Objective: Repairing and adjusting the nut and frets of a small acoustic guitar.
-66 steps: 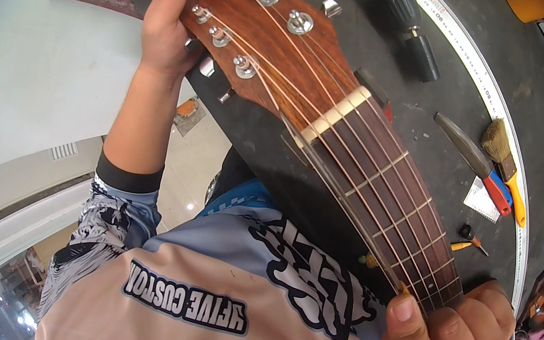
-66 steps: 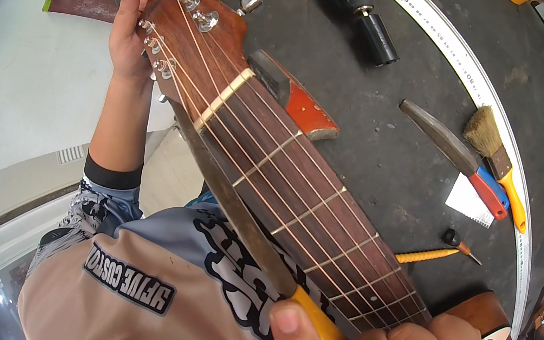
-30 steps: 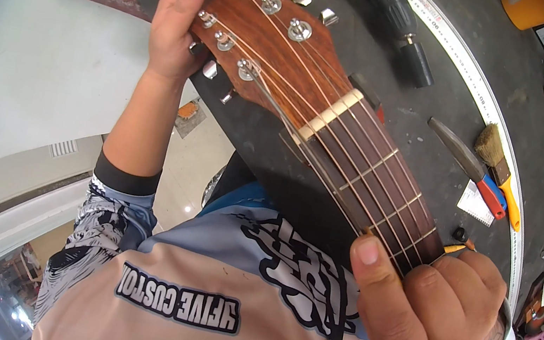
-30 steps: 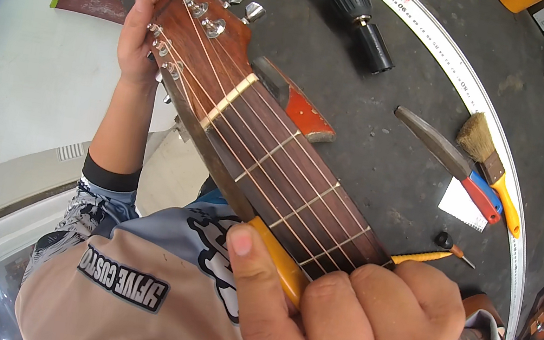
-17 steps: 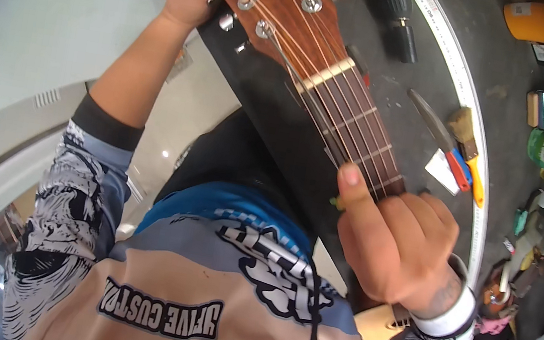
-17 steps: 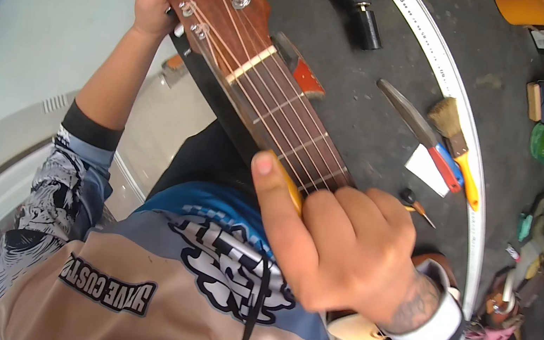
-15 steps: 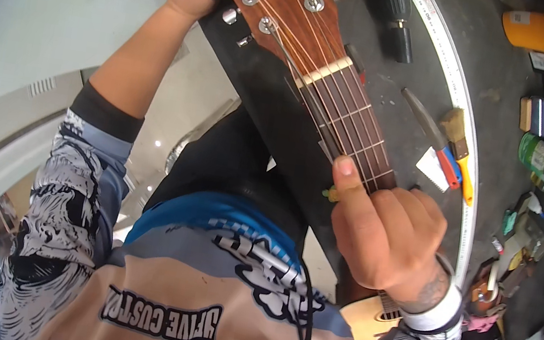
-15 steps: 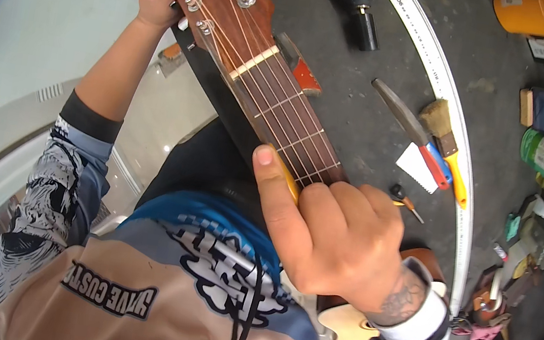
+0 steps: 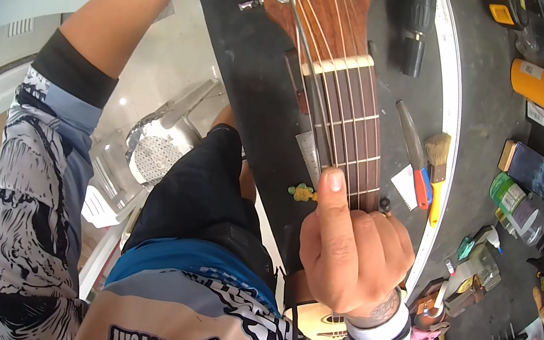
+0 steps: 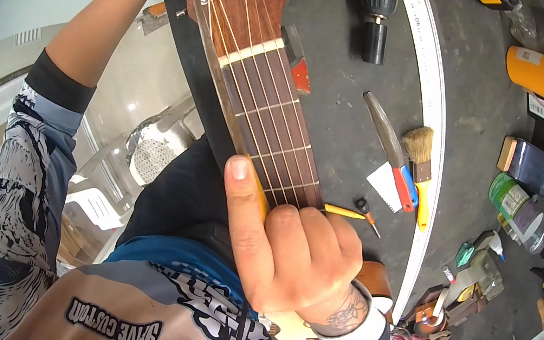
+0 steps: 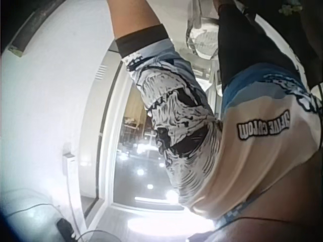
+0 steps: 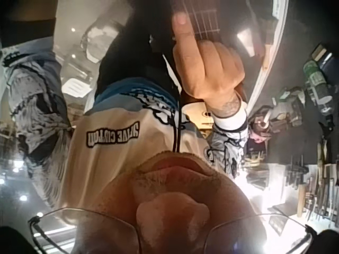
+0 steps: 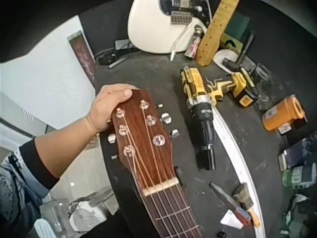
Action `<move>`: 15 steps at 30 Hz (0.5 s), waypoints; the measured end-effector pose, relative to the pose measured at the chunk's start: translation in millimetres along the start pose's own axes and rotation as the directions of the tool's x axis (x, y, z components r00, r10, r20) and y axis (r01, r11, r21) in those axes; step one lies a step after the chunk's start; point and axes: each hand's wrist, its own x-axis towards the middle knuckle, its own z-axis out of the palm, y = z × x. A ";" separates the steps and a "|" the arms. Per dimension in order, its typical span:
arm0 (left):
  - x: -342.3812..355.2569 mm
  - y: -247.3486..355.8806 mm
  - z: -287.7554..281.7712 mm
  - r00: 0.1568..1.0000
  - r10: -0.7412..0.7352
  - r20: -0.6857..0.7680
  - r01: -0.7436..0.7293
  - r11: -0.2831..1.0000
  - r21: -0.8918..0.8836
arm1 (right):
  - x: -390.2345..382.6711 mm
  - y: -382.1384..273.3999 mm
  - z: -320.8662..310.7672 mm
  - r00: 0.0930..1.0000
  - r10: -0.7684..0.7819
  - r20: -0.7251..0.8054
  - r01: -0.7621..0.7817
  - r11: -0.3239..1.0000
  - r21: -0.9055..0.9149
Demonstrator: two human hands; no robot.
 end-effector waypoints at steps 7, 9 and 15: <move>3.5 -5.2 -0.8 0.997 0.059 -0.045 -0.055 0.995 0.085 | -2.2 -3.0 0.6 1.000 0.022 -0.005 -0.022 0.999 0.026; 5.0 -5.4 2.1 0.997 0.037 -0.066 -0.032 0.997 0.065 | -2.1 -4.7 -1.0 1.000 0.022 0.015 -0.023 0.999 0.029; 4.8 -14.7 2.4 0.994 0.056 -0.095 -0.056 0.998 0.002 | -14.2 -4.0 -4.9 0.999 0.021 0.024 -0.022 0.999 0.039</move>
